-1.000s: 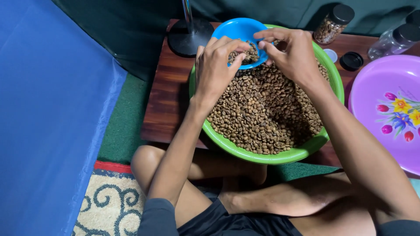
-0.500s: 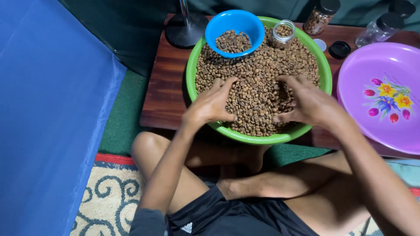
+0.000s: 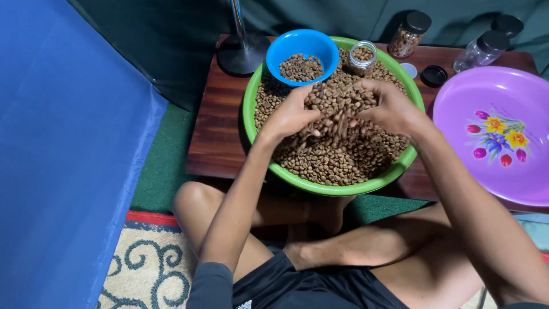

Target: Manually sorting coffee beans by inspecting them and moving them from a large basin into smaller containers for quality control.

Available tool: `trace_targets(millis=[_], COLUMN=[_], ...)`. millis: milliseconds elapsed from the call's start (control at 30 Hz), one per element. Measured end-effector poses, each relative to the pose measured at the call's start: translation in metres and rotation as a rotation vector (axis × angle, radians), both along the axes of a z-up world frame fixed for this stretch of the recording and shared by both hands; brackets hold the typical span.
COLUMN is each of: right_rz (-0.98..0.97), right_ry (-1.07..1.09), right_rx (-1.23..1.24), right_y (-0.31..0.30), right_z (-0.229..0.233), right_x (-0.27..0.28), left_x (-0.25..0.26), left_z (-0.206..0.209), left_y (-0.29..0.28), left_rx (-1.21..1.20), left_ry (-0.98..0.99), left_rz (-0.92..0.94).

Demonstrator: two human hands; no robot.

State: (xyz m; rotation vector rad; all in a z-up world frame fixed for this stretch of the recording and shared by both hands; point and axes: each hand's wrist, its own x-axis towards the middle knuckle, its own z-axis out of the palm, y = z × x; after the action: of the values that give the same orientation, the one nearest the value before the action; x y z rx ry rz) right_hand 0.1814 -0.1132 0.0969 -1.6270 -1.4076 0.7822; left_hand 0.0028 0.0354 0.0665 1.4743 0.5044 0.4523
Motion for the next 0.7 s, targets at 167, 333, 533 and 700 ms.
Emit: trace_targets(millis=[167, 333, 533, 700], right_rz=[-0.027, -0.110, -0.173, -0.135], right_ry=[0.113, -0.134, -0.211, -0.322], right_rx=[-0.005, -0.077, -0.039, -0.030], right_y=[0.005, -0.016, -0.036, -0.047], right_z=[0.000, 0.018, 0.023, 0.034], right_x=[0.025, 0.014, 0.006, -0.002], left_x=[-0.016, -0.037, -0.050, -0.058], left_z=[0.022, 0.028, 0.033, 0.039], left_y=[0.007, 0.005, -0.014, -0.026], left_rx=[0.255, 0.643, 0.844, 0.913], left_ry=[0.145, 0.253, 0.267, 0.388], left_rz=[0.066, 0.018, 0.188, 0.161])
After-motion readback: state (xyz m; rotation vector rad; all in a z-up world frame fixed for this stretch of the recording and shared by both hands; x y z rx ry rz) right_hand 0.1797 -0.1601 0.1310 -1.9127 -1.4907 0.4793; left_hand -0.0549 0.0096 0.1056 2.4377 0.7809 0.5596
